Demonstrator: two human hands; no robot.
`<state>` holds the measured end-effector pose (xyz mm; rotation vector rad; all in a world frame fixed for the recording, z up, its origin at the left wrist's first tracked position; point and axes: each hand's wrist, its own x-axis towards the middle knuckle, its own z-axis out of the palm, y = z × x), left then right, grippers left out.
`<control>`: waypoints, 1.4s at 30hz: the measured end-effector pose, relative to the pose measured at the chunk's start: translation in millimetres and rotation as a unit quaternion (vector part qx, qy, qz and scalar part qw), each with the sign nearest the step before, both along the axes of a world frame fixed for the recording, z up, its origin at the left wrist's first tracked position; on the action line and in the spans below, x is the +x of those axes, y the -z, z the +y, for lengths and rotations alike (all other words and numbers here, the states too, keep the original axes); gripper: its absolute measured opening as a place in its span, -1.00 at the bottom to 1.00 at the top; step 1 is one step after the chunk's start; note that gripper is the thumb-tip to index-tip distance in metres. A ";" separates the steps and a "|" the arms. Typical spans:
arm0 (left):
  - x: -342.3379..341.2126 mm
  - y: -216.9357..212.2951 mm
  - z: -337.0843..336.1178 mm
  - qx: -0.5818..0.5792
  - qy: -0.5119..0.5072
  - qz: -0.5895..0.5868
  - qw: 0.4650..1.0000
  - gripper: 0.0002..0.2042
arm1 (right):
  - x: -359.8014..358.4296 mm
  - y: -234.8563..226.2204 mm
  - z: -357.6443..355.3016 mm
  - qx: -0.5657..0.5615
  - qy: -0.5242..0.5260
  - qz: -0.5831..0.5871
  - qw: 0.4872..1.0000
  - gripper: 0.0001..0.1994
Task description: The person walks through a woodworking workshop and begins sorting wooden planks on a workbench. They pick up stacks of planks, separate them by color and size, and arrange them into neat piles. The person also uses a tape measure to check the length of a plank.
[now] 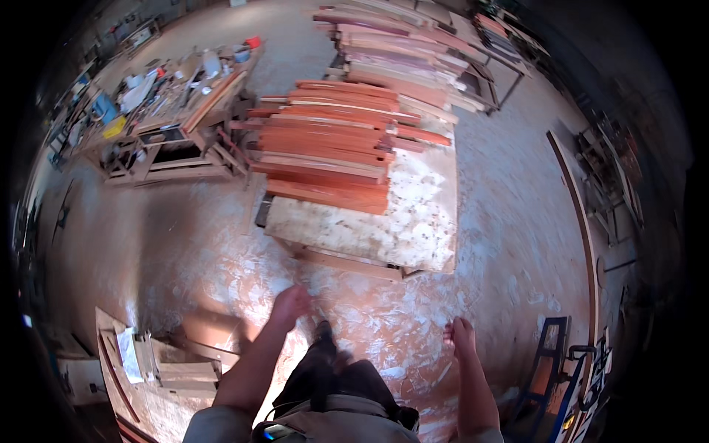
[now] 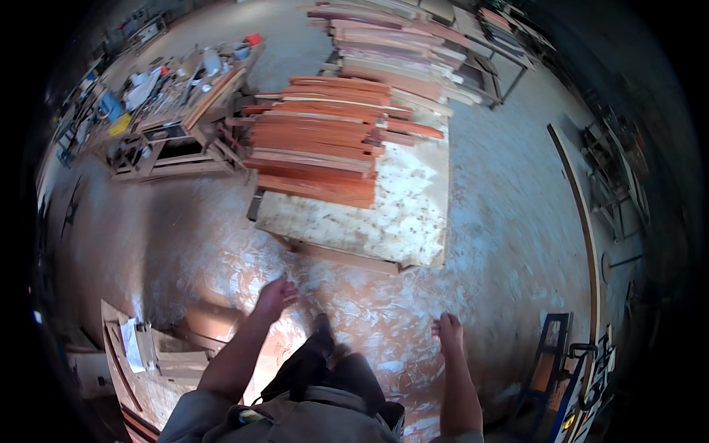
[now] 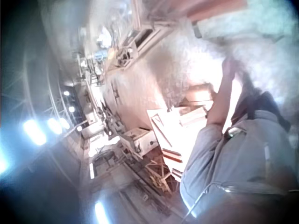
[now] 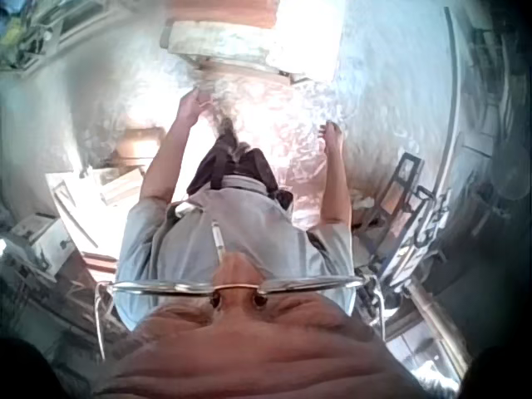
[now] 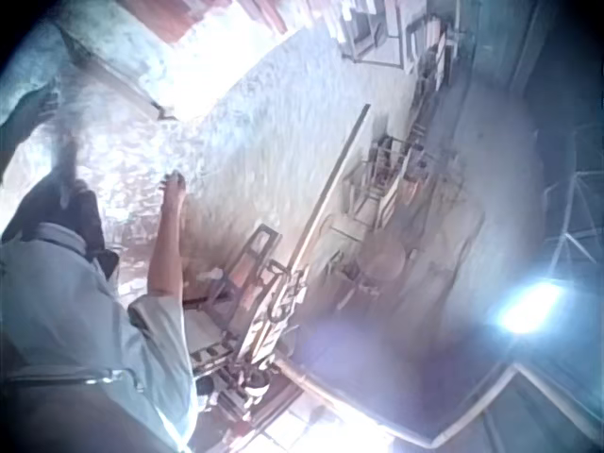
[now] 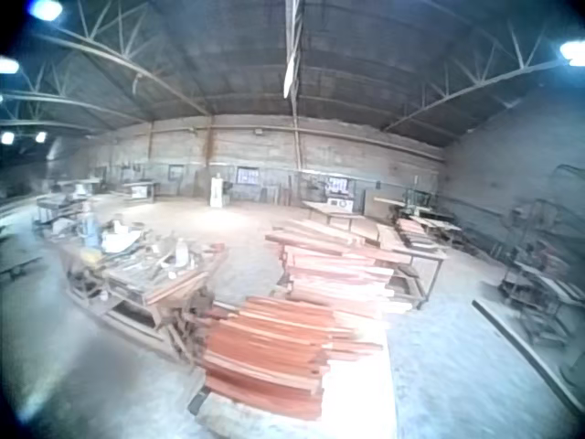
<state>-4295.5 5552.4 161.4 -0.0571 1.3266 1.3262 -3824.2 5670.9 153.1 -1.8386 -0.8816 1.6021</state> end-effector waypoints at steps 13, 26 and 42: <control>-23.6 92.9 146.6 -0.031 -0.086 -0.052 0.994 -0.58 | -65.4 51.8 214.4 0.071 -0.154 -0.090 0.981 -0.20; 11.3 83.3 183.5 -0.039 -0.245 -0.019 0.969 -0.59 | -82.3 52.4 232.2 0.017 -0.128 -0.076 0.989 -0.12; 28.7 48.0 186.8 -0.170 -0.195 0.074 0.963 -0.53 | -83.8 18.6 240.6 0.031 -0.190 -0.057 0.980 -0.17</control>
